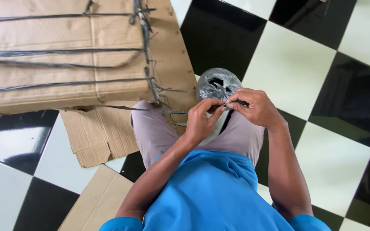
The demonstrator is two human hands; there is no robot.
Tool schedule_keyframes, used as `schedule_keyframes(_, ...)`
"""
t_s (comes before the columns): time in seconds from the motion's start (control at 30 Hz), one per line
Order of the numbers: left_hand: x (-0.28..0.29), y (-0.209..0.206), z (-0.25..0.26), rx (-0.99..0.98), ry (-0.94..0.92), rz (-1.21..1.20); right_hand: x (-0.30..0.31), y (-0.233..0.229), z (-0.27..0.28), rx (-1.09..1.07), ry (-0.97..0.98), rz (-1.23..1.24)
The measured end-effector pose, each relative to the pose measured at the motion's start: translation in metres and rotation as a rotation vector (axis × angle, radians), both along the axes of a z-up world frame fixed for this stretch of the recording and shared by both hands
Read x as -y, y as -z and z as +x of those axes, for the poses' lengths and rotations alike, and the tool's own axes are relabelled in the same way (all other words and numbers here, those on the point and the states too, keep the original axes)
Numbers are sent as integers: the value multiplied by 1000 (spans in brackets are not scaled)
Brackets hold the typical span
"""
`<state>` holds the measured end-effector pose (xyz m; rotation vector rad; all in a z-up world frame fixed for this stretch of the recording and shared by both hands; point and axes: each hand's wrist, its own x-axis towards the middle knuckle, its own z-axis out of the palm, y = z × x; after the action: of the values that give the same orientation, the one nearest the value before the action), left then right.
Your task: Tying plastic straps around cardboard-wrapped furniture to secure it for transport
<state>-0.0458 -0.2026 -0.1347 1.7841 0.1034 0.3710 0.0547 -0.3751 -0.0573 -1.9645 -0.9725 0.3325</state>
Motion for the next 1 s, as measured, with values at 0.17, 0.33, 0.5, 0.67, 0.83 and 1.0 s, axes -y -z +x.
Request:
schedule_keyframes(0.17,29,45,-19,-220,-24,-207,25,45,-14,81,44,-48)
schedule_keyframes(0.33,32,92,-35,-330,-201,-320,32,142,-45,464,474,129)
schedule_keyframes(0.5,27,107,-43,-419,-326,-352,0,208,-106,-16,352,-109)
schedule_keyframes(0.67,23,124,-62,-442,-384,-322,-8,297,-131,82,106,-409)
schedule_keyframes(0.83,22,145,-82,-421,-414,-378,-12,380,-140,236,-38,-670)
schedule_keyframes(1.0,22,131,-96,-444,-442,-410,-21,389,-141,139,75,-776)
